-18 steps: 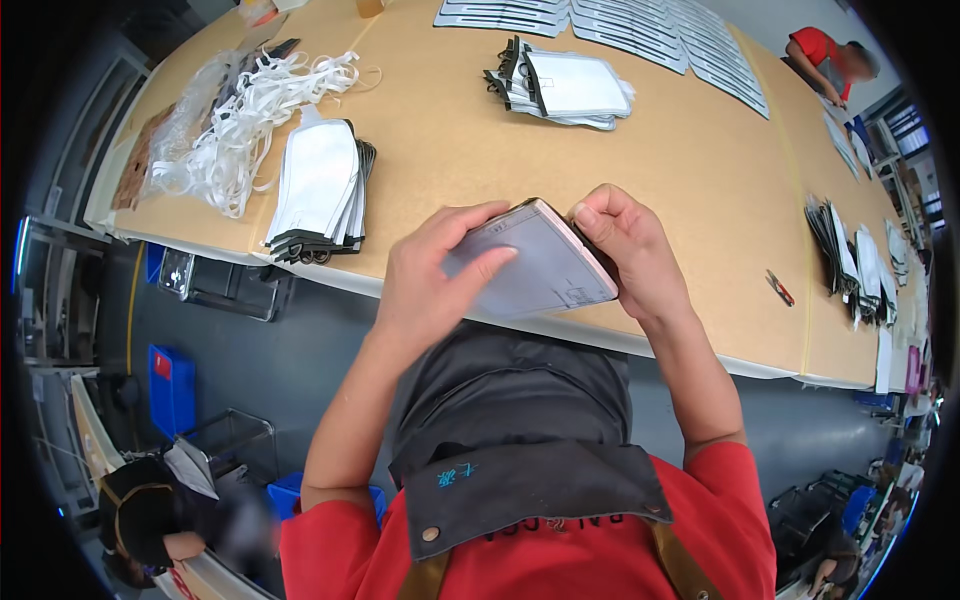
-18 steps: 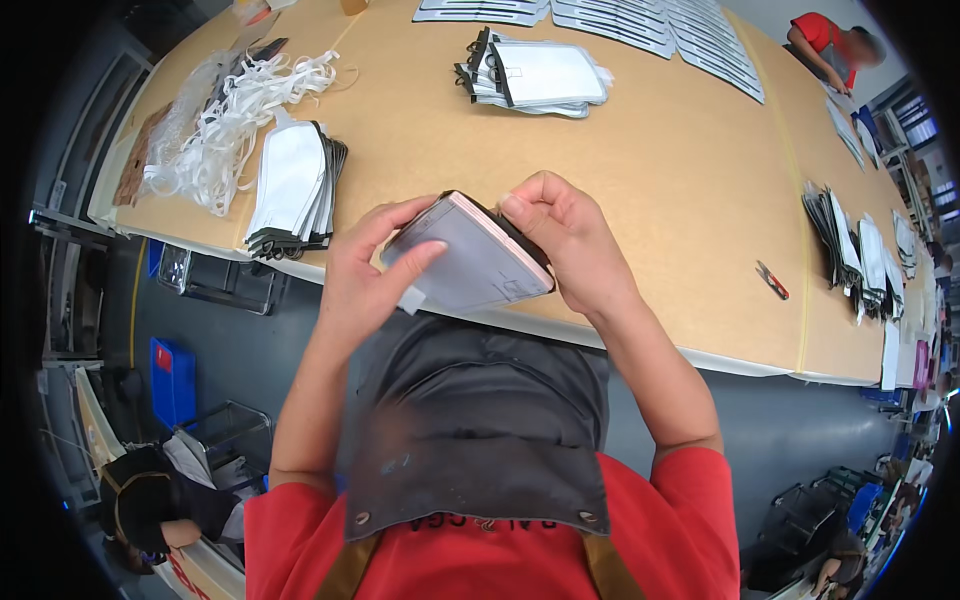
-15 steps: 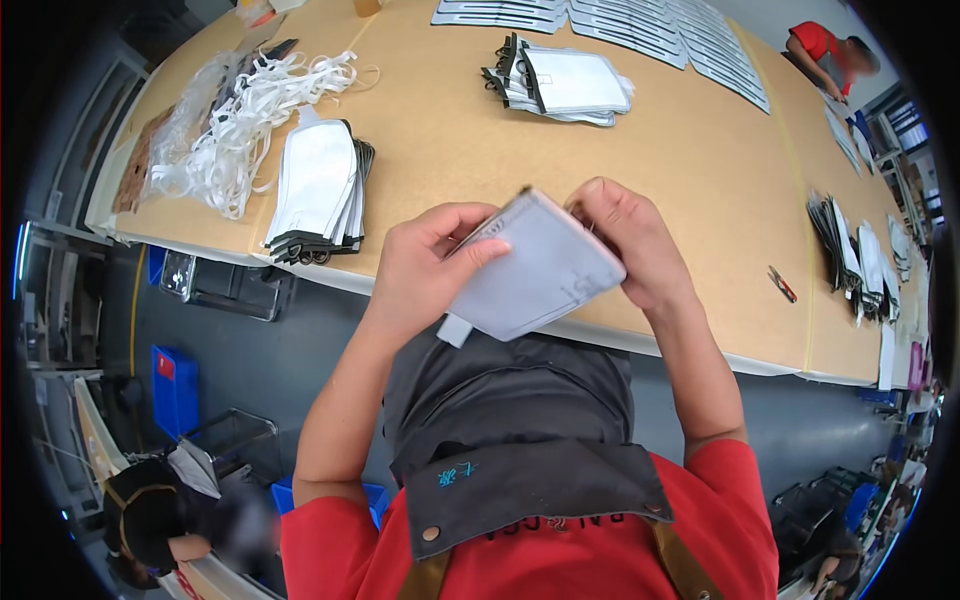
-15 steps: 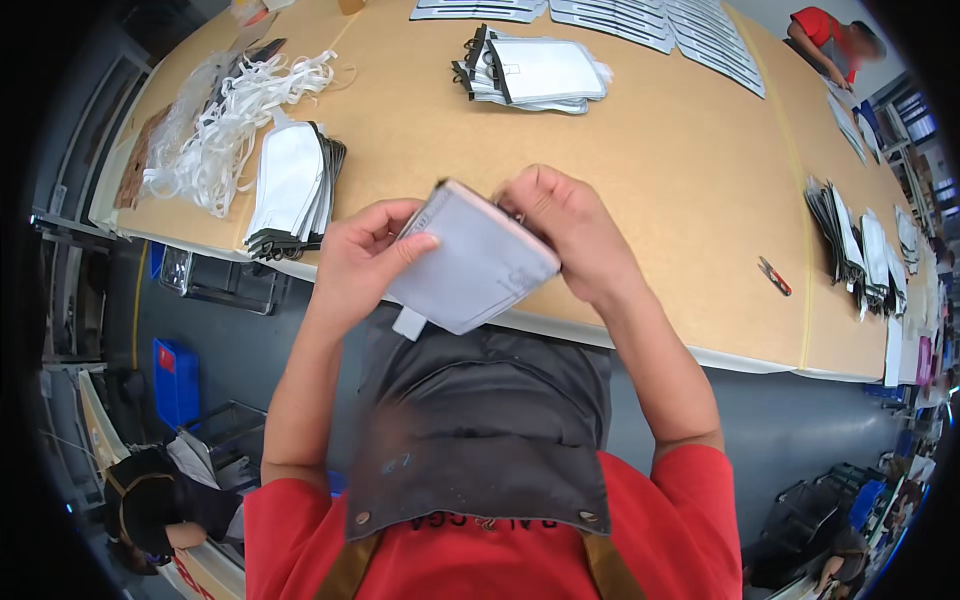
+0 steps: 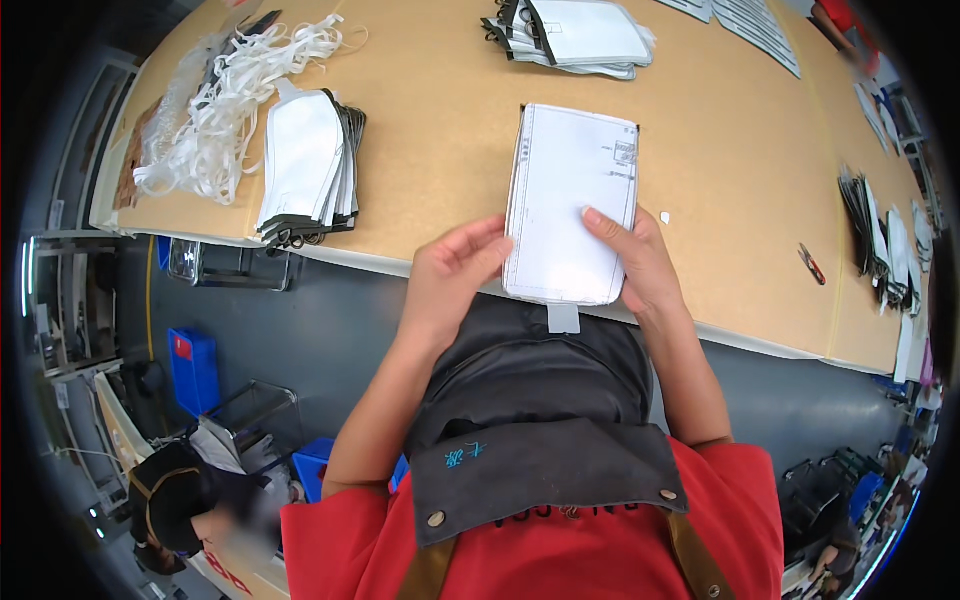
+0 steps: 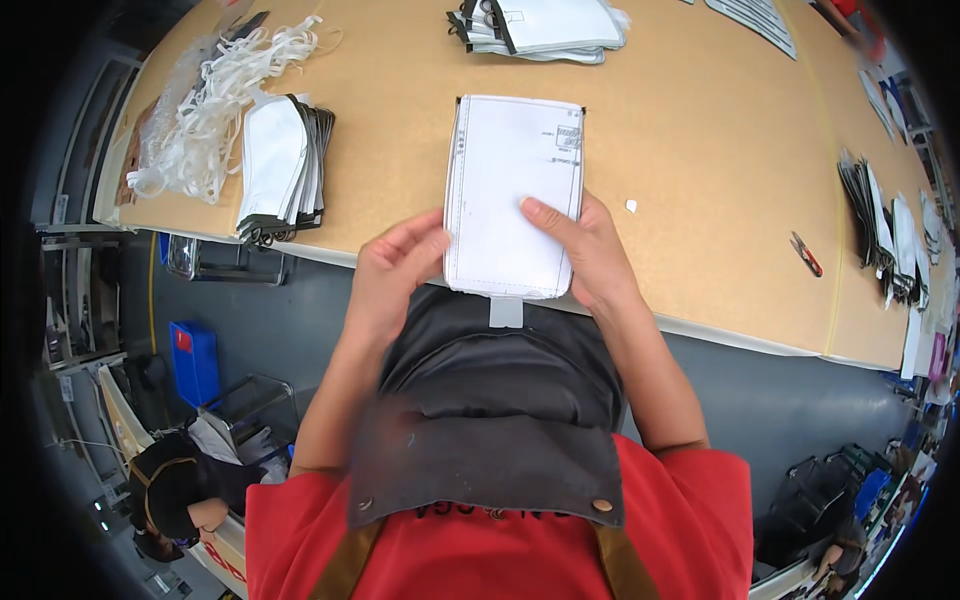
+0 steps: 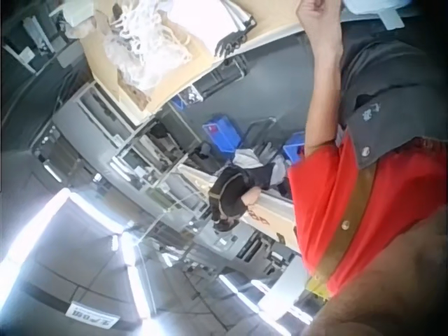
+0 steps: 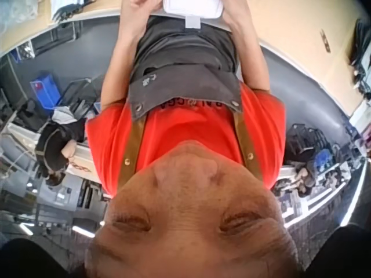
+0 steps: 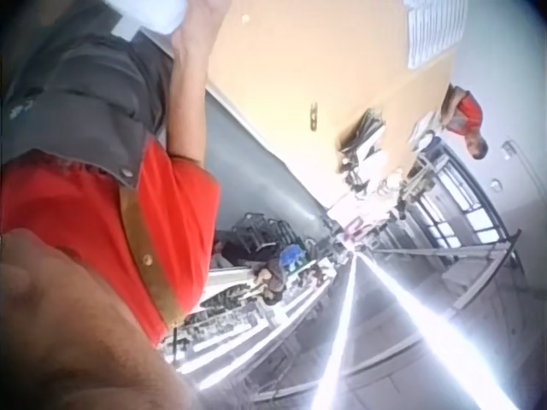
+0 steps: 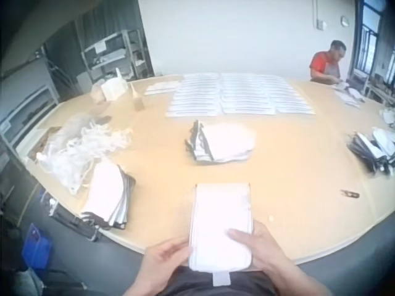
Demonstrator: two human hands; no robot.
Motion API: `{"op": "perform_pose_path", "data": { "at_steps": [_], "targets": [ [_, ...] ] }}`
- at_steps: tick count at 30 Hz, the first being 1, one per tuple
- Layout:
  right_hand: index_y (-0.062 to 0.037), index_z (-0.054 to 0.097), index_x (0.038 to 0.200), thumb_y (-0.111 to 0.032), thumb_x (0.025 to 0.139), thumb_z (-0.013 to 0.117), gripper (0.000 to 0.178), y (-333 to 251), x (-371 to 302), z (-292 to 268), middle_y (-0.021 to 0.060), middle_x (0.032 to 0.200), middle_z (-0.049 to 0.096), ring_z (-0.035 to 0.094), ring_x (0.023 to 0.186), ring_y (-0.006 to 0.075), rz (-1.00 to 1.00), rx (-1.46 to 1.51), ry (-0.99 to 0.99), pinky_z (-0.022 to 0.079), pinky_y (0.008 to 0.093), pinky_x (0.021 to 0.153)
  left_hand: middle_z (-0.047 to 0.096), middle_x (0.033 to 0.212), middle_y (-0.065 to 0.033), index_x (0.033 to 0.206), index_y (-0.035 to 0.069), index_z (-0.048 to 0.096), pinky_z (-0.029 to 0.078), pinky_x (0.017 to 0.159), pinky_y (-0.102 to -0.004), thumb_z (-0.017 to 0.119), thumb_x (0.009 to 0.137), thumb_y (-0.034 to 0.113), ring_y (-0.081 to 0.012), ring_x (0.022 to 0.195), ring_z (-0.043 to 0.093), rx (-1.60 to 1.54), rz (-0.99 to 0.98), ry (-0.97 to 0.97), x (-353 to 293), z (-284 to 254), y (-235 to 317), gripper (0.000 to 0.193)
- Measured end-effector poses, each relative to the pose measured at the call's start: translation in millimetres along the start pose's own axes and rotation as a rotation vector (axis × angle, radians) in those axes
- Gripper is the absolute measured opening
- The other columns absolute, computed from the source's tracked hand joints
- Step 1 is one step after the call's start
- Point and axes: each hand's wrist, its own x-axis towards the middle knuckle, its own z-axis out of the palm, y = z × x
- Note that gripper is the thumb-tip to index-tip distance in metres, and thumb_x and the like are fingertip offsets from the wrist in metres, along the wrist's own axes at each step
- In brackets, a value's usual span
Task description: Assembling and aligning leather pieces for wallet production, including applying adhesive strips.
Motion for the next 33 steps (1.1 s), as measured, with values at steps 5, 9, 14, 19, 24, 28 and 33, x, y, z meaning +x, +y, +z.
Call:
{"op": "perform_pose_path", "data": {
  "at_steps": [5, 9, 14, 19, 24, 28, 33],
  "targets": [
    [0.0061, 0.055, 0.127, -0.015, 0.092, 0.071, 0.043, 2, 5, -1, 0.0149, 0.117, 0.067, 0.067, 0.103, 0.0195, 0.015, 0.019, 0.040, 0.056, 0.0331, 0.088, 0.071, 0.110, -0.0143, 0.125, -0.007, 0.062, 0.059, 0.084, -0.0311, 0.065, 0.096, 0.008, -0.0171, 0.096, 0.070, 0.087, 0.017, 0.027, -5, -4, -12, 0.033],
    [0.0057, 0.053, 0.128, -0.017, 0.093, 0.070, 0.045, 3, 10, -5, 0.0168, 0.118, 0.065, 0.067, 0.104, 0.0210, 0.044, 0.030, 0.036, 0.058, 0.0354, 0.088, 0.071, 0.110, -0.0138, 0.125, -0.007, 0.063, 0.059, 0.084, -0.0309, 0.063, 0.097, 0.009, -0.0166, 0.096, 0.070, 0.064, 0.001, 0.021, -3, -4, -11, 0.032],
    [0.0058, 0.049, 0.131, -0.017, 0.094, 0.069, 0.047, 6, 12, -1, 0.0176, 0.121, 0.063, 0.066, 0.107, 0.0216, 0.004, 0.049, 0.052, 0.058, 0.0361, 0.088, 0.071, 0.109, -0.0103, 0.126, -0.004, 0.064, 0.058, 0.083, -0.0282, 0.062, 0.098, 0.011, -0.0137, 0.094, 0.069, 0.157, -0.012, 0.024, 0, -7, -11, 0.031],
    [0.0059, 0.049, 0.132, -0.015, 0.095, 0.067, 0.046, 5, 10, 1, 0.0161, 0.121, 0.063, 0.065, 0.107, 0.0196, -0.056, 0.028, 0.058, 0.054, 0.0331, 0.090, 0.072, 0.107, -0.0078, 0.125, -0.003, 0.065, 0.057, 0.082, -0.0261, 0.063, 0.097, 0.009, -0.0118, 0.092, 0.068, 0.199, -0.100, -0.071, -1, -14, -2, 0.031],
    [0.0065, 0.049, 0.132, -0.017, 0.096, 0.067, 0.047, 0, 5, 1, 0.0164, 0.121, 0.063, 0.065, 0.108, 0.0203, -0.028, 0.038, 0.041, 0.055, 0.0339, 0.090, 0.072, 0.105, -0.0089, 0.123, -0.005, 0.065, 0.057, 0.081, -0.0255, 0.064, 0.095, 0.007, -0.0119, 0.090, 0.068, 0.215, -0.089, -0.064, -4, -12, -1, 0.030],
    [0.0080, 0.047, 0.133, -0.020, 0.095, 0.068, 0.052, -1, 0, 0, 0.0171, 0.123, 0.062, 0.064, 0.111, 0.0214, 0.090, 0.171, -0.019, 0.055, 0.0348, 0.093, 0.073, 0.102, -0.0098, 0.119, -0.007, 0.066, 0.056, 0.081, -0.0263, 0.063, 0.093, 0.003, -0.0126, 0.088, 0.068, 0.180, -0.105, -0.051, -5, -9, 0, 0.029],
    [0.0084, 0.046, 0.134, -0.022, 0.094, 0.069, 0.055, -5, 0, 0, 0.0163, 0.123, 0.063, 0.065, 0.110, 0.0214, 0.174, 0.179, -0.070, 0.055, 0.0339, 0.093, 0.070, 0.110, -0.0112, 0.125, -0.007, 0.061, 0.054, 0.089, -0.0274, 0.061, 0.094, 0.001, -0.0142, 0.097, 0.067, 0.122, -0.110, -0.149, -5, -15, -2, 0.033]
  ]
}}
